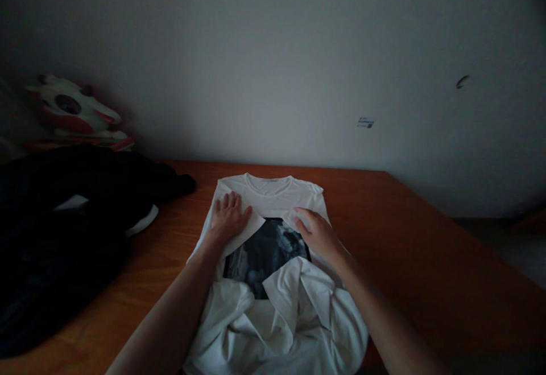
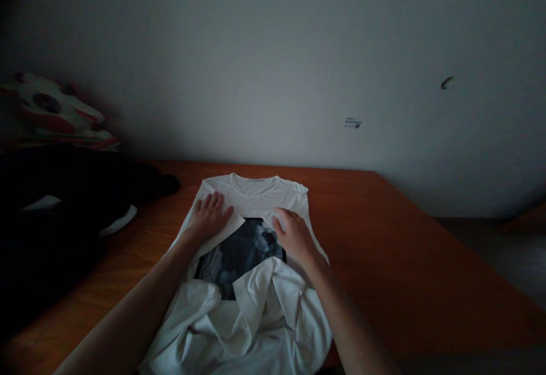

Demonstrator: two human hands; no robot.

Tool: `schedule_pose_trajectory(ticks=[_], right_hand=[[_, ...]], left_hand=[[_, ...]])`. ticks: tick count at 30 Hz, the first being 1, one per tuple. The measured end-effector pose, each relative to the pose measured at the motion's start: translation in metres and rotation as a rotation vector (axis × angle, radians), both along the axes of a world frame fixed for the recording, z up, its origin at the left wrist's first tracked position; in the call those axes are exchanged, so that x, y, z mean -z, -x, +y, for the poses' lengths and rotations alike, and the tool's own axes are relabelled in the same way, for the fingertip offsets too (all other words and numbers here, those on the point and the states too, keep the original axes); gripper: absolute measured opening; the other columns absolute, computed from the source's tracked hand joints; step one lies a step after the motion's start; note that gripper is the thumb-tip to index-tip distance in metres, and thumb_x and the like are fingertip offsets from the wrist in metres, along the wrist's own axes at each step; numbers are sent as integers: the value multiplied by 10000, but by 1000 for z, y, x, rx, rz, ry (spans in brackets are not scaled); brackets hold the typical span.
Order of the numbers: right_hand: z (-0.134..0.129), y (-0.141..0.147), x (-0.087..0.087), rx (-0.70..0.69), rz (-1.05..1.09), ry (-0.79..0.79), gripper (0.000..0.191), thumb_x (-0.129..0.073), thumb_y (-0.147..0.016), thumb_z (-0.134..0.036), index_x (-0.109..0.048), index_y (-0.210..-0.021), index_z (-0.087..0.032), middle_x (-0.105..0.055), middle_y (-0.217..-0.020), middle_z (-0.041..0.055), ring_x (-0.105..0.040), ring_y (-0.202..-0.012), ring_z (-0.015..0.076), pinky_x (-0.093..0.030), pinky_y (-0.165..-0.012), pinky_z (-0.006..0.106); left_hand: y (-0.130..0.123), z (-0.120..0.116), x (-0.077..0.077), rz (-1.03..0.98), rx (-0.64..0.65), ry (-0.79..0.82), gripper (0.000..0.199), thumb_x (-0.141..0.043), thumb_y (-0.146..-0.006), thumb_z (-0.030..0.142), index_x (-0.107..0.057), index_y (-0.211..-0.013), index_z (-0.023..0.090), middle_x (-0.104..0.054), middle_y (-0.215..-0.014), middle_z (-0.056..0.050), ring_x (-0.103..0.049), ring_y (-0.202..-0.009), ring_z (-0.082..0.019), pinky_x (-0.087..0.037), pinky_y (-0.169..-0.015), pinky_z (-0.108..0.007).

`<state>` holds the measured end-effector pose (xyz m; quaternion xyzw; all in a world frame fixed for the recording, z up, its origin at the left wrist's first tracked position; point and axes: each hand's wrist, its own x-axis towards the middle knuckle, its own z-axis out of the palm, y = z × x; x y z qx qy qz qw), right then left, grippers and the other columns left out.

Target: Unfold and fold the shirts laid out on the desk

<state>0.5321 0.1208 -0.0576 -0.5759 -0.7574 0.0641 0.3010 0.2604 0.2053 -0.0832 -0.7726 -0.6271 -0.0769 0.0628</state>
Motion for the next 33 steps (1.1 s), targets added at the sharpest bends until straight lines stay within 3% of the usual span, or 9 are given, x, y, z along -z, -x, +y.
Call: schedule_pose_trajectory(ticks=[3,7,12,15,18,21,26,33], right_hand=[[5,-23,10,78,-67,-9,464,-382,-1016,-364,-601,-1367,-154,-632,-1401,171,-560,-1344,275,-411,-1150,451],[-1,-39,25,134,-249,151,581,-397,-1019,-469,-502,-1483,-136,-437,-1588,191,-330,-1516,300,-282,-1220,505],[-11,-34,21,175,-347,275,744,-354,-1004,-650,-378,-1578,-176,-267,-1676,173,-177,-1567,304,-181,-1242,539],[-9,-28,10,182,-358,331,740,-327,-1003,-673,-381,-1576,-209,-273,-1673,174,-200,-1559,333,-154,-1220,632],[-1,-21,4,210,-351,300,636,-249,-1045,-593,-488,-1504,-224,-385,-1622,173,-300,-1522,342,-165,-1188,691],[6,-14,10,200,-354,237,606,-274,-1052,-561,-478,-1511,-222,-380,-1627,169,-293,-1526,330,-191,-1204,633],[12,-12,22,197,-370,271,735,-315,-998,-695,-391,-1576,-247,-262,-1681,159,-205,-1554,352,-147,-1224,598],[17,-17,18,188,-359,291,745,-314,-993,-709,-381,-1583,-259,-238,-1688,158,-188,-1559,350,-155,-1229,584]], left_hand=[[0,2,0,-7,-2,0,705,-294,-1022,533,-422,-1537,70,-374,-1620,-216,-330,-1500,-388,-236,-1211,-566],[-2,6,-3,-2,-17,16,713,-301,-1018,543,-418,-1541,73,-359,-1627,-215,-334,-1499,-391,-249,-1205,-575],[-3,11,-4,5,-20,44,756,-283,-1018,557,-372,-1556,35,-322,-1641,-223,-298,-1515,-400,-233,-1214,-586],[-2,12,-2,6,-20,40,746,-288,-1015,561,-380,-1558,56,-319,-1642,-222,-291,-1519,-398,-234,-1214,-585],[-1,13,-1,18,-13,37,748,-287,-1014,566,-387,-1555,58,-312,-1643,-229,-294,-1518,-399,-238,-1212,-585],[-1,13,-2,19,-16,51,755,-275,-1017,565,-380,-1556,48,-304,-1646,-230,-294,-1516,-406,-239,-1209,-591],[-1,12,-3,7,-3,42,750,-278,-1015,572,-383,-1558,65,-316,-1643,-228,-290,-1518,-406,-228,-1211,-585],[0,18,-4,-20,-3,62,813,-275,-995,637,-370,-1560,60,-290,-1652,-236,-254,-1528,-420,-199,-1210,-628]])
